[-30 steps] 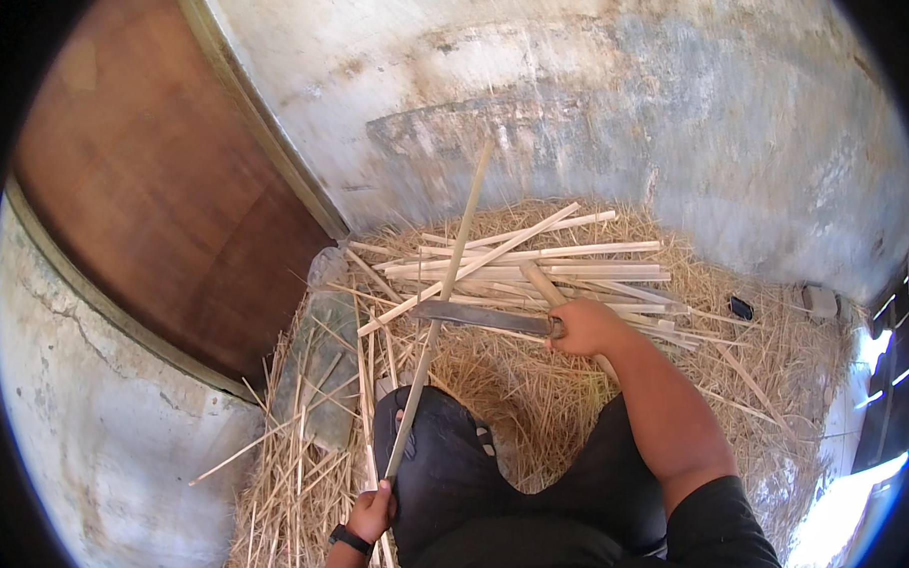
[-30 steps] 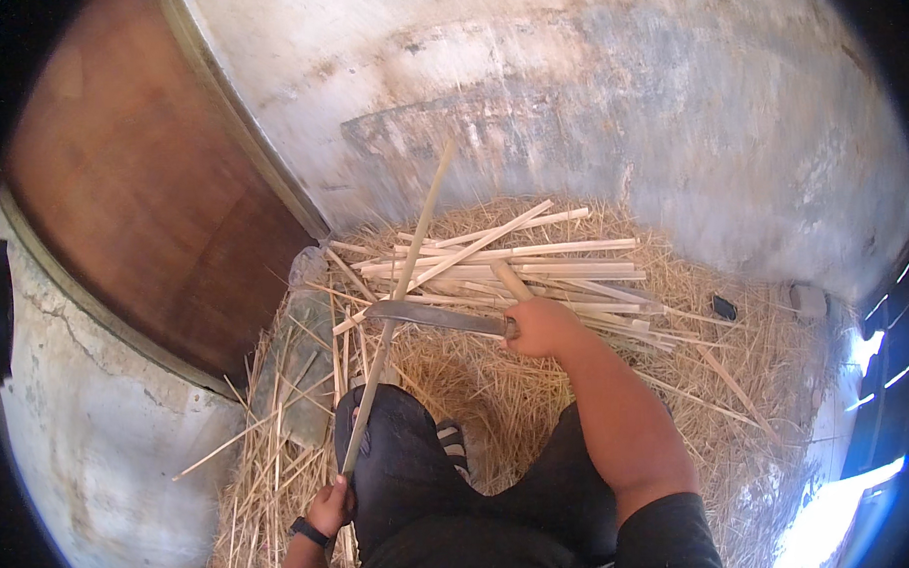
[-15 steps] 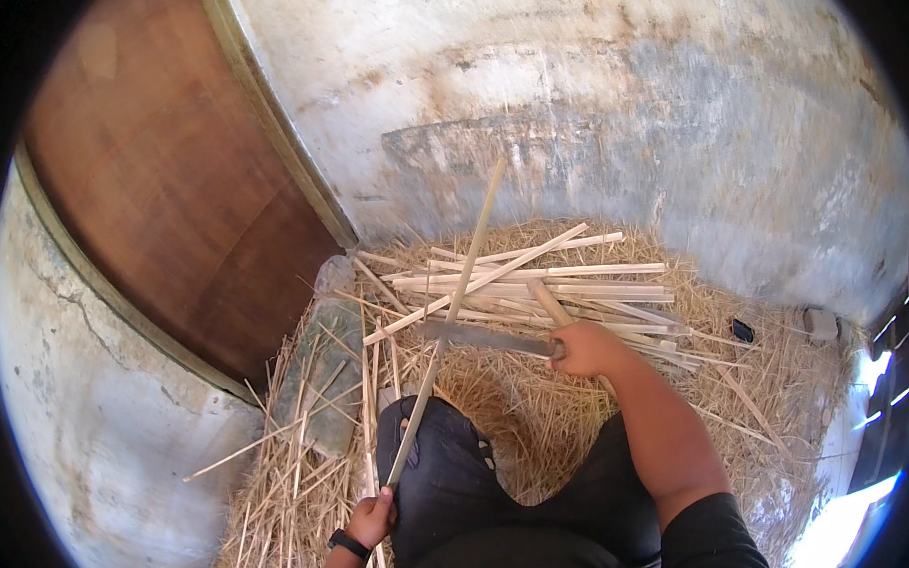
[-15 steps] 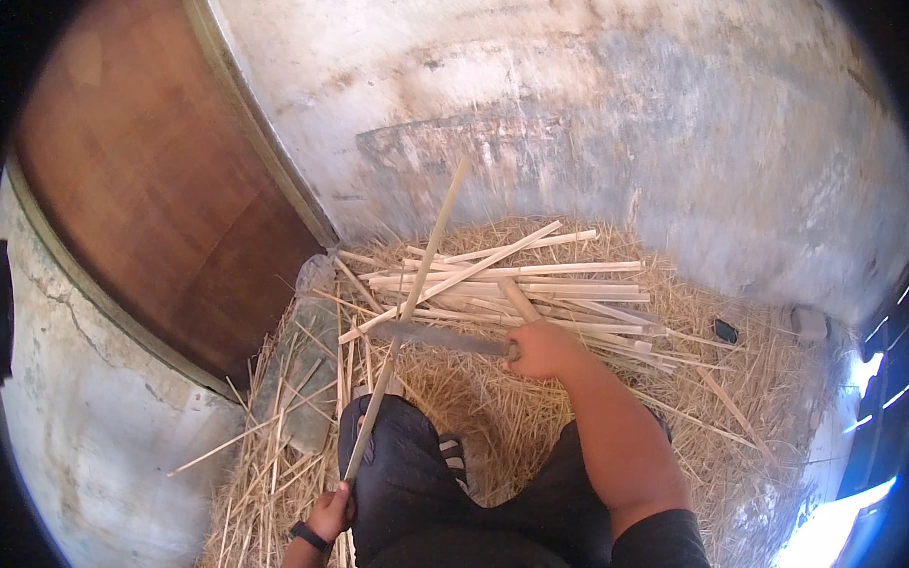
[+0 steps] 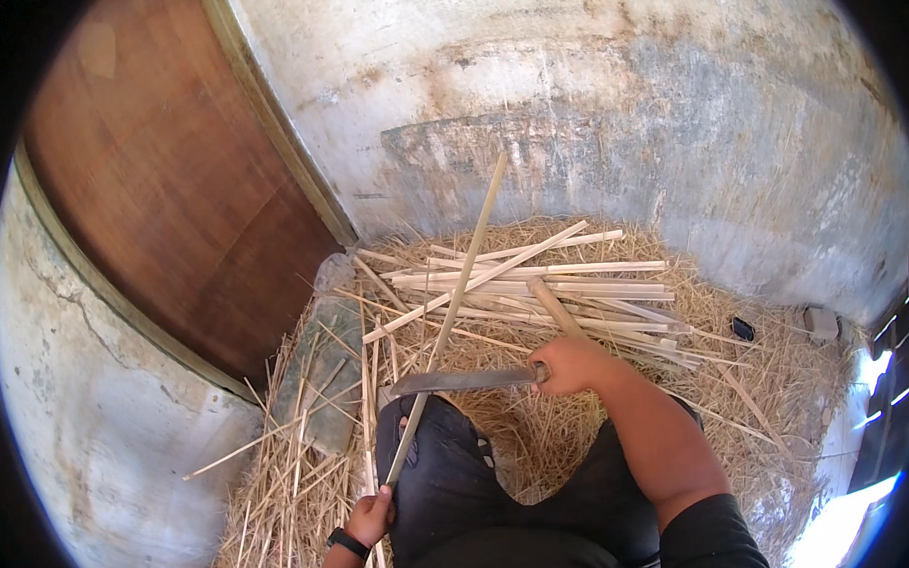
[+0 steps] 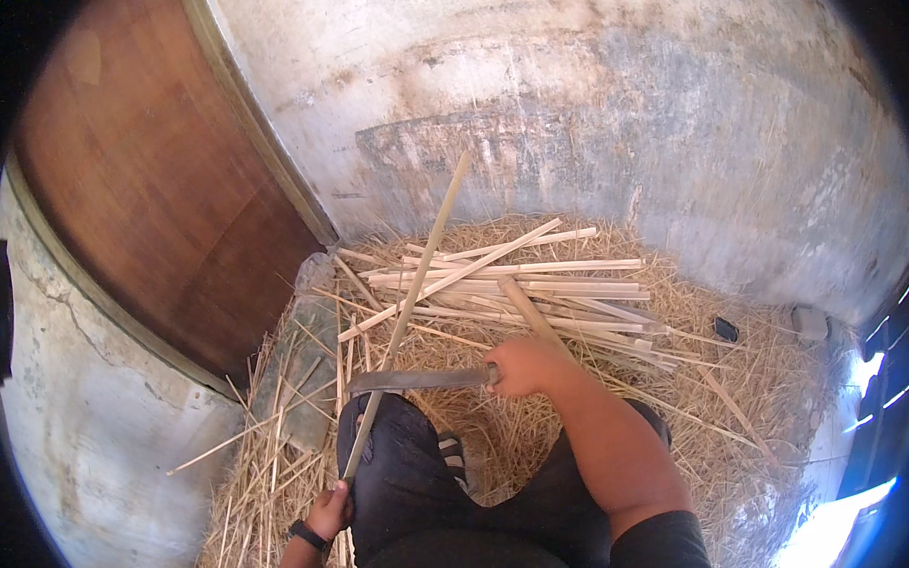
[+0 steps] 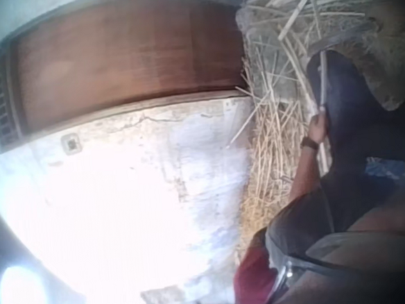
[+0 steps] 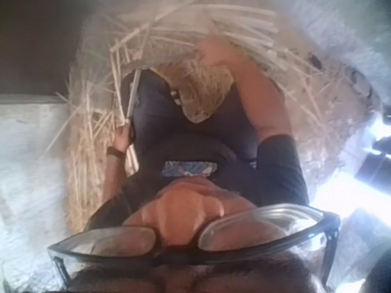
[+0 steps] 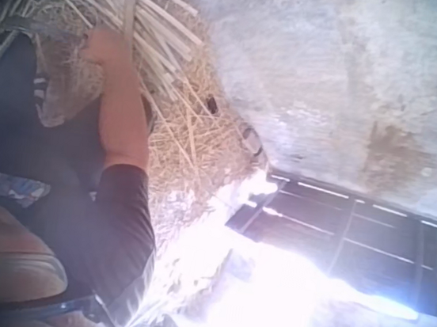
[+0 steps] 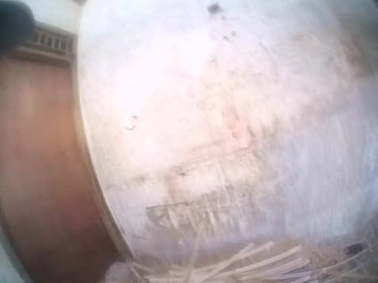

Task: The person sits on a straw-covered floor and uses a machete to split a long bamboo stick into thin strips. They hold the stick with their left hand and repeatedly strike it with the machete in their right hand, creating a pile of bamboo strips.

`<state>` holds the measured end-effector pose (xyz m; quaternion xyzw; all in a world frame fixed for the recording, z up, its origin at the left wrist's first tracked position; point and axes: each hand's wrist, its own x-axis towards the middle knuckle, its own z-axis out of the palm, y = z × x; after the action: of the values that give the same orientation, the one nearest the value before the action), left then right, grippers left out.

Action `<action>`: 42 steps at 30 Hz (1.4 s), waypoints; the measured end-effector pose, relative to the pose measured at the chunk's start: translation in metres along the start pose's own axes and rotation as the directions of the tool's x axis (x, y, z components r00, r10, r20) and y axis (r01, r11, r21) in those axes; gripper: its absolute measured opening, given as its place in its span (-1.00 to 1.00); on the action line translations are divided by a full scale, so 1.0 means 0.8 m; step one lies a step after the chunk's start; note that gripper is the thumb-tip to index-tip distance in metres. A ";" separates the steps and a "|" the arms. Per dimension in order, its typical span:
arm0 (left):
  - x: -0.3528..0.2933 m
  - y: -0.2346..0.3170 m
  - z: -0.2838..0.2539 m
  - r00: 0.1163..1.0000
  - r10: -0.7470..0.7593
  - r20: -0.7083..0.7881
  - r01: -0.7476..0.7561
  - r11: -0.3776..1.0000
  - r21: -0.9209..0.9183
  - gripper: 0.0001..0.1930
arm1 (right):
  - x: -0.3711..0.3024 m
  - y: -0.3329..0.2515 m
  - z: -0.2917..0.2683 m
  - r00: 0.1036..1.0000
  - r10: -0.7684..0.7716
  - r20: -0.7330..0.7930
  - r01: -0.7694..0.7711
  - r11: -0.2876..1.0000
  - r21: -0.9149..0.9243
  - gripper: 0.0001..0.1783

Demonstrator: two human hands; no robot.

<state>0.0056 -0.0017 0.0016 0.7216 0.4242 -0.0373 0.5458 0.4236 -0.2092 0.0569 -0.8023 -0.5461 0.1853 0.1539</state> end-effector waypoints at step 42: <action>-0.005 0.015 0.001 0.999 -0.022 0.025 0.022 0.999 -0.035 -0.28 | 0.009 0.013 0.013 0.996 0.054 0.070 -0.061 0.993 0.098 -0.53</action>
<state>0.0112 -0.0053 0.0119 0.7066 0.4261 -0.0446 0.5632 0.4299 -0.2055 0.0423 -0.8024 -0.5175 0.2437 0.1701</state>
